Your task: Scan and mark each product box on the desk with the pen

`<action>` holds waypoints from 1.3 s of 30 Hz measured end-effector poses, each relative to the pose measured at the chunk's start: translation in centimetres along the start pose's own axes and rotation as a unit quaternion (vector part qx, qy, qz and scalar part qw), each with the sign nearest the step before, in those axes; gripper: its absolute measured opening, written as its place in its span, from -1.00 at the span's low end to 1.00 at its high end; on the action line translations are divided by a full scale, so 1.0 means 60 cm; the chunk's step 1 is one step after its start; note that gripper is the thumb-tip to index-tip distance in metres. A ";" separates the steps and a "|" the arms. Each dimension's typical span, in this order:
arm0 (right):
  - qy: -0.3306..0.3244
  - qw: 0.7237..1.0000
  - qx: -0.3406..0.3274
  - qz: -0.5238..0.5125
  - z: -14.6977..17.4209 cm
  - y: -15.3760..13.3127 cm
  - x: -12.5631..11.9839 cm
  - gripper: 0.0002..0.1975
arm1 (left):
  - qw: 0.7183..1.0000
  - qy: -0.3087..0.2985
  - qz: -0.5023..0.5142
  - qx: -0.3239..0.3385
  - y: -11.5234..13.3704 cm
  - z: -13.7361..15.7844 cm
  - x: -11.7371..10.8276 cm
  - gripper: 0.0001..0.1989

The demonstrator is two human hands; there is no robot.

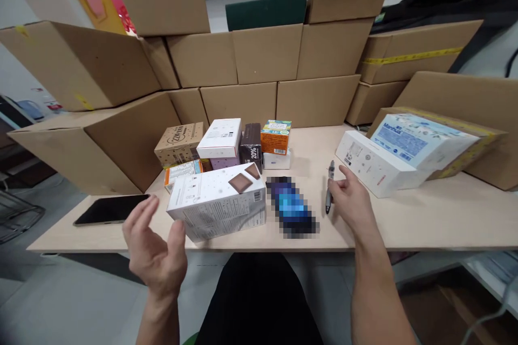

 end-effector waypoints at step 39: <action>-0.173 0.933 -0.275 -0.152 0.164 -0.342 0.104 -0.73 | 0.965 -0.112 -0.159 0.175 0.106 -0.011 0.104 -0.79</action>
Point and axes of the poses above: each hand's wrist, its own z-axis away from the middle knuckle, its own x-axis out of the palm, y = z × x, the point moved 7 cm from there along -z, towards the middle knuckle, and after that the axes turned 10 degrees about x, right-handed, at the moved point
